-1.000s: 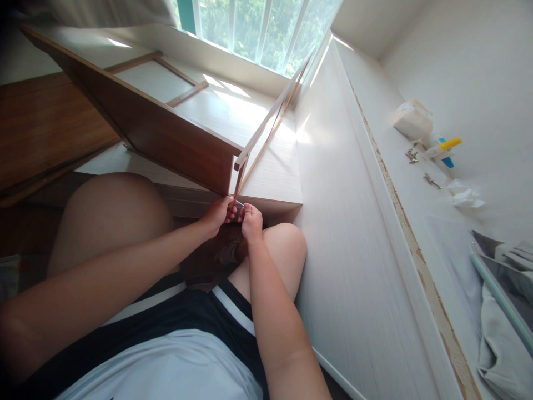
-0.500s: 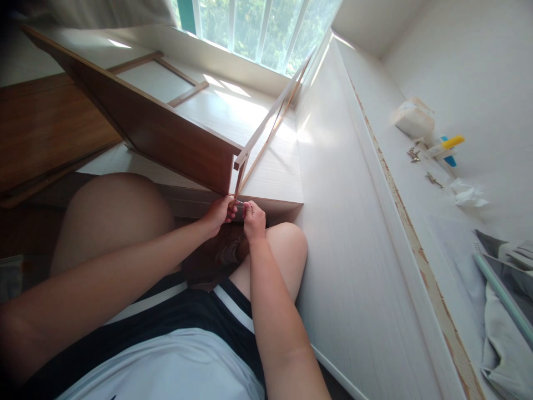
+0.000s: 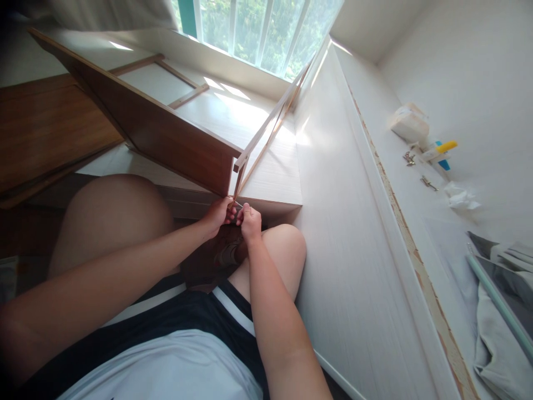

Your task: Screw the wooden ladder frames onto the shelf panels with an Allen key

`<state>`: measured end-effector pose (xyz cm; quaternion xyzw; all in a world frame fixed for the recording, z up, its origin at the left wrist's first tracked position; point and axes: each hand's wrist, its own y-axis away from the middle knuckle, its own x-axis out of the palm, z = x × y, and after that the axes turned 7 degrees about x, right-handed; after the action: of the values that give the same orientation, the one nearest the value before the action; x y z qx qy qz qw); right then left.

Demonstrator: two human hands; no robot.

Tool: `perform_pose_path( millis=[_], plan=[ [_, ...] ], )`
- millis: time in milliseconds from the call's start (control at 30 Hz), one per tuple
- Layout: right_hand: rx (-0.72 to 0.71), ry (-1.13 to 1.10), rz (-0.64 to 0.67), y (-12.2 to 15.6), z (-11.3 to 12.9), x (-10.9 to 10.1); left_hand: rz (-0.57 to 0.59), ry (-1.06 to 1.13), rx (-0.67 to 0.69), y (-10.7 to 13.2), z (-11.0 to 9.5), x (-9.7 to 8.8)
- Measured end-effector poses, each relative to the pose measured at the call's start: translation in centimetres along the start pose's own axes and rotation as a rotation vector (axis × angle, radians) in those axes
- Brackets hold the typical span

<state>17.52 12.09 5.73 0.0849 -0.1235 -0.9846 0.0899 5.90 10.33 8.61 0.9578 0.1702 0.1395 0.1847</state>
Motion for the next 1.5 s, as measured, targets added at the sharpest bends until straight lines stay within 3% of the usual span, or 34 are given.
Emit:
perform_pose_path(
  millis=[367, 600, 767, 1167, 1500],
  plan=[
    [0.229, -0.224, 0.092, -0.1, 1.1, -0.1, 0.011, -0.023, -0.003, 0.2, -0.1, 0.1],
    [0.169, -0.169, 0.05, -0.3, 1.1, -0.5, 0.015, -0.036, 0.014, 0.3, -0.1, 0.2],
    [0.217, -0.201, 0.019, -0.4, 1.2, -0.9, 0.019, -0.034, 0.016, 0.2, 0.1, 0.3],
    [-0.054, 0.007, -0.012, 0.0, 0.7, -0.8, 0.014, -0.028, 0.019, 0.2, 0.1, 0.2],
    [-0.187, 0.148, -0.087, 0.0, 0.5, -0.9, 0.011, -0.033, -0.004, 0.4, -0.3, 0.3]
  ],
)
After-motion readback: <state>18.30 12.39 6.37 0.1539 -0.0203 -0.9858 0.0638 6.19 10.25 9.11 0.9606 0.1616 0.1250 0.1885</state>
